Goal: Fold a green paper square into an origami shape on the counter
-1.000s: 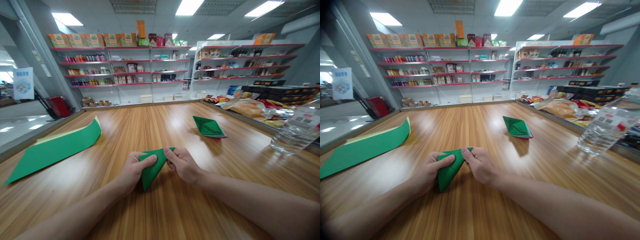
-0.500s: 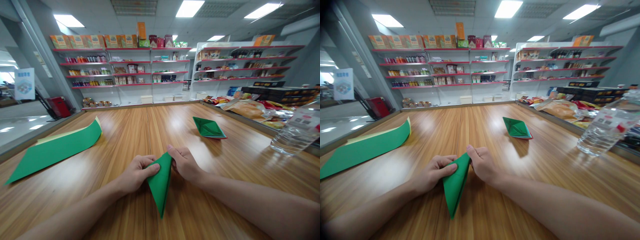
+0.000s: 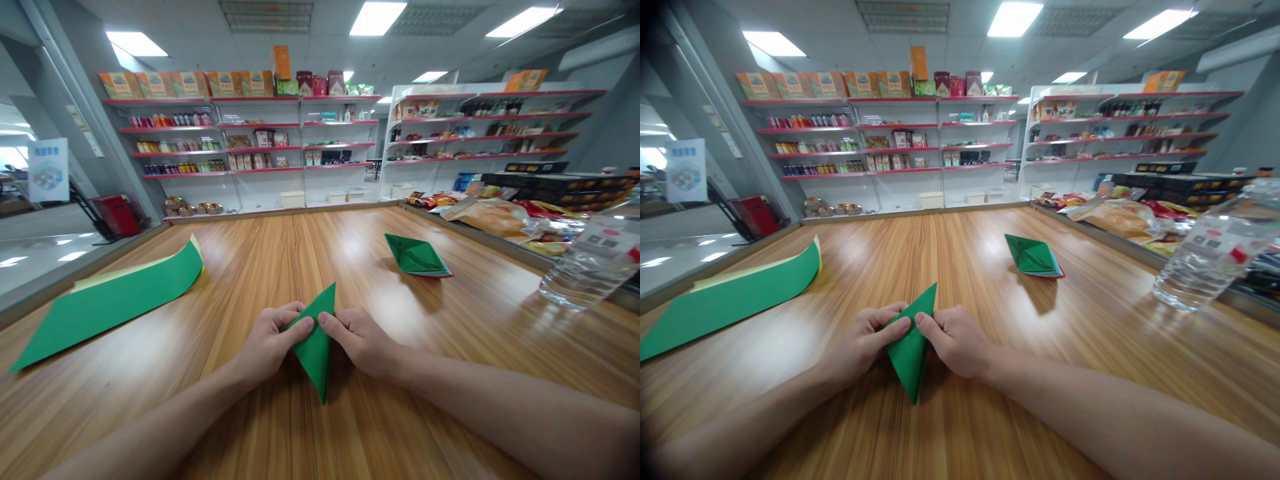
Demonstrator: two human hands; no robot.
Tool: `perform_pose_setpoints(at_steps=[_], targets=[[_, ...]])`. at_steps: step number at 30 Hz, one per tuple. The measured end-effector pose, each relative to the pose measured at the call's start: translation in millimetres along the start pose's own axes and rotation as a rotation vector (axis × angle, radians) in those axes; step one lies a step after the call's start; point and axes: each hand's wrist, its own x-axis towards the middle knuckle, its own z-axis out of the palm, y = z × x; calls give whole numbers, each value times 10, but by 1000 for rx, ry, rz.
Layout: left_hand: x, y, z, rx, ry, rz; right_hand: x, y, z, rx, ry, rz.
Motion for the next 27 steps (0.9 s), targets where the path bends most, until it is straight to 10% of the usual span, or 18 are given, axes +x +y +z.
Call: perform_pose_setpoints(at_steps=[7, 27], targets=[[-23, -81, -73, -108, -279, -191, -40, -29, -22, -18, -52, 6], [-65, -93, 21, -47, -87, -140, 22, 10, -19, 311, -130, 92]])
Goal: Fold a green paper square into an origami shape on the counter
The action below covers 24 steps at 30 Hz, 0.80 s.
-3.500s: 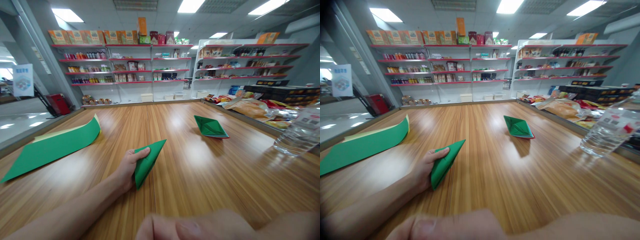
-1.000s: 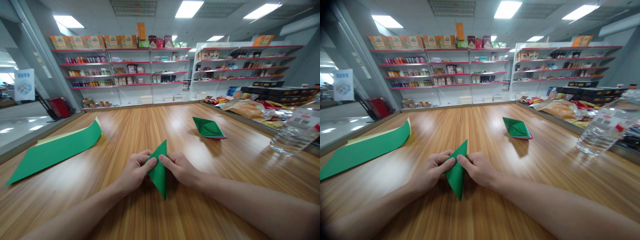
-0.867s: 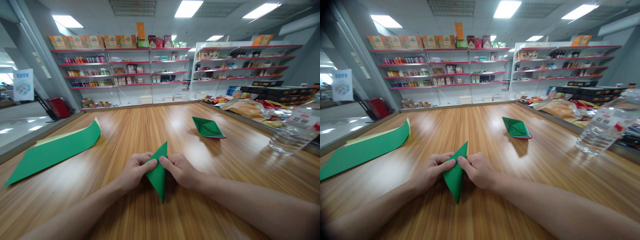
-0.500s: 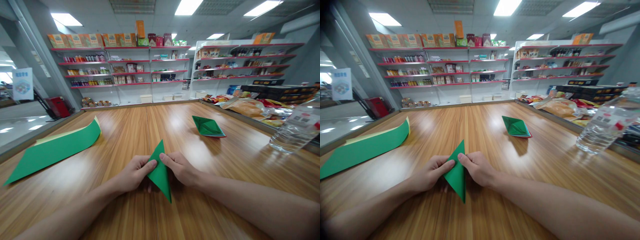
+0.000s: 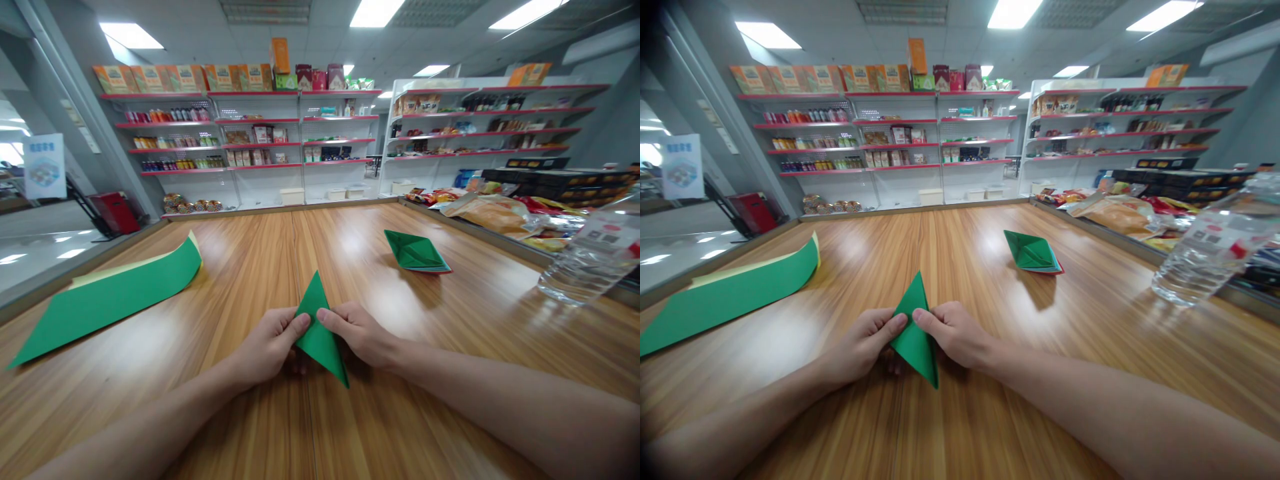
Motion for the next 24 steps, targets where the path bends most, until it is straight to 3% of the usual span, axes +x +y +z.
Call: perform_pose_setpoints(at_steps=[4, 12, 19, 24], targets=[[2, 14, -7, 39, 44, 24, -3, -31, -3, -38, -29, 20], [7, 20, 3, -19, 2, 26, -26, -69, 5, -15, -29, -10], [2, 19, 13, 58, 66, 79, -18, -30, -3, -196, -19, 15], [3, 0, 18, 8, 27, 61, -26, -88, 12, -72, -86, 1]])
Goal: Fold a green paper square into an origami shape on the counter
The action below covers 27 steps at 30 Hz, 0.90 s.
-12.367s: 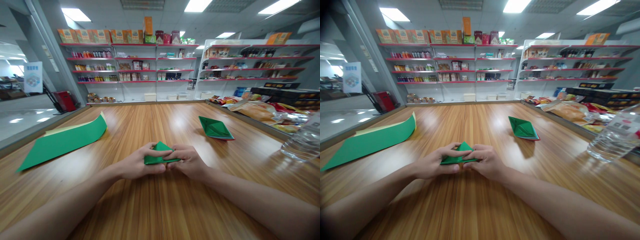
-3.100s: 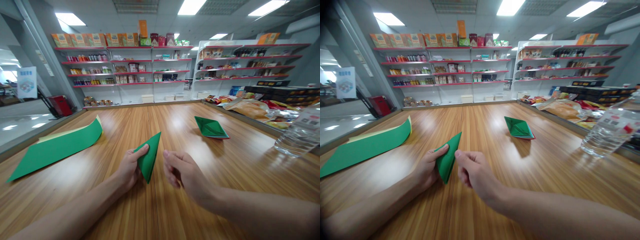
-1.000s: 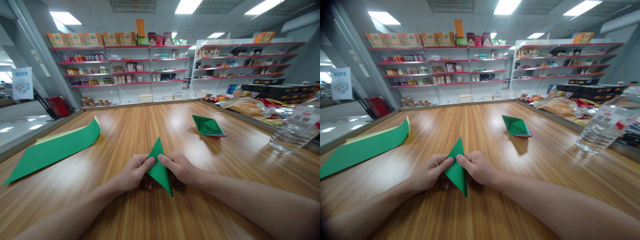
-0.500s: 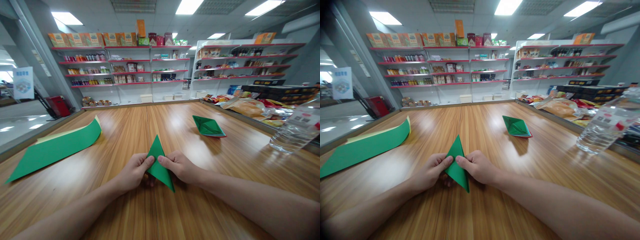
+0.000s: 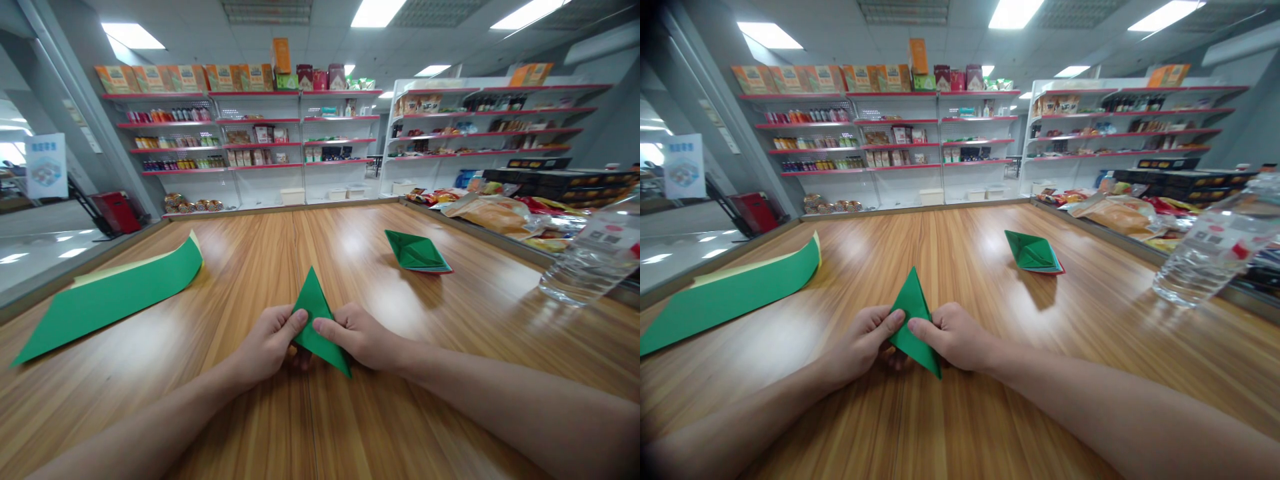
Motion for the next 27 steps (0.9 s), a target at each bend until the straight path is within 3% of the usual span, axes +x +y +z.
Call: perform_pose_setpoints(at_steps=[8, 16, 23, 27], targets=[[27, 66, -7, -20, 173, 59, 14, 70, 26, 61, -13, 108], [51, -64, -42, -178, 101, 59, 13, 31, 34, 154, -44, 115], [66, -73, -61, -299, 121, 78, 45, -14, -51, 415, -249, 188], [95, -65, -65, -352, 110, 39, 43, -10, -58, 514, -258, 184]])
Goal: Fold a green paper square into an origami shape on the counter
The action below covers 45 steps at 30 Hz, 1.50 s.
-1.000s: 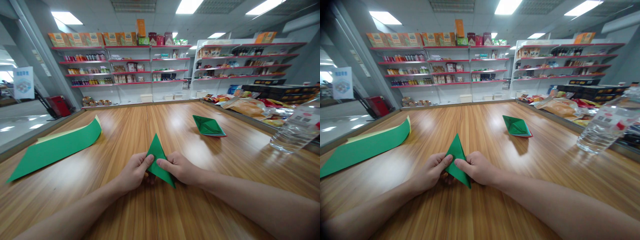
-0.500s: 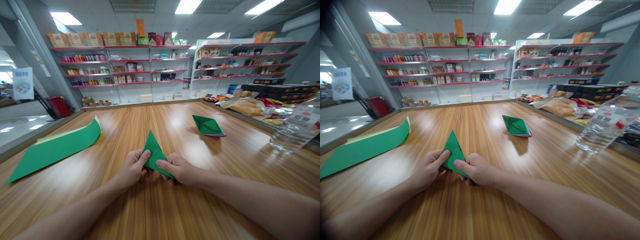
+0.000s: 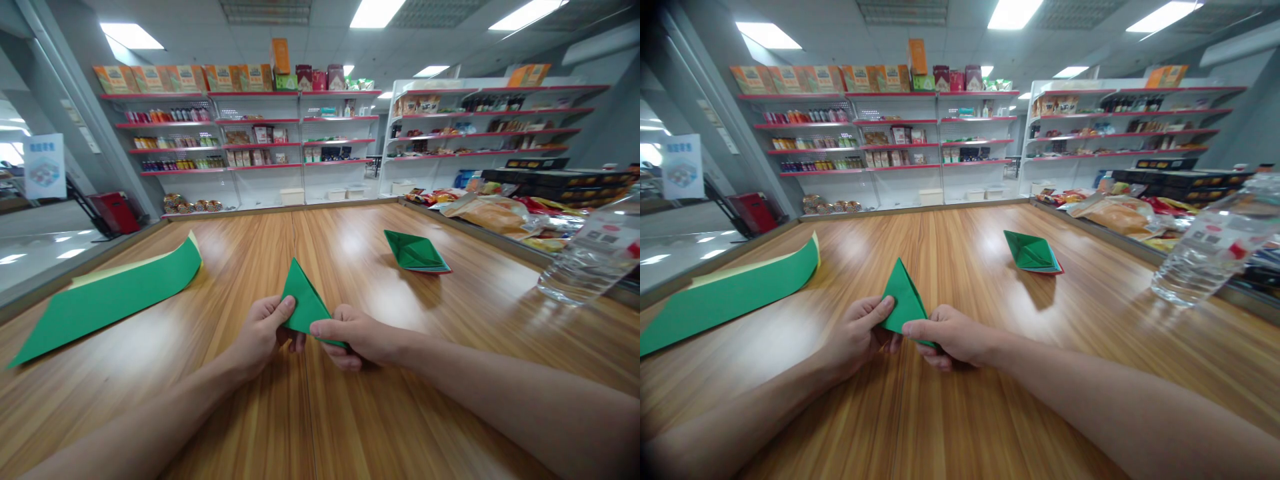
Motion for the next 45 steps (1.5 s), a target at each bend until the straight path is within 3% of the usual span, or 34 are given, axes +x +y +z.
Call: perform_pose_setpoints(at_steps=[6, 12, 18, 23, 27, 32, 37, 41, 45], targets=[[-11, -9, -40, 18, -24, -45, -13, 18, 18, -260, 55, -40], [-11, 20, -73, 60, -62, -19, 8, -21, -21, -93, 25, 70], [-11, -7, -56, 63, 2, 61, -14, -53, -85, -72, -81, 99], [3, -20, -42, 25, 59, 49, 27, -34, -51, -324, 51, 11], [-3, -8, -52, 110, 66, 73, 30, -11, -41, -402, 77, -13], [-33, 14, -45, 225, 85, 114, -28, 7, -141, -297, -11, 62], [-26, 24, -8, 96, 87, 70, -29, -42, -178, -52, -138, 85], [8, 17, -1, -31, 79, 0, -3, -87, -131, 30, -127, 118], [30, 11, -9, -88, 95, -63, 6, -82, -101, -39, -87, 116]])
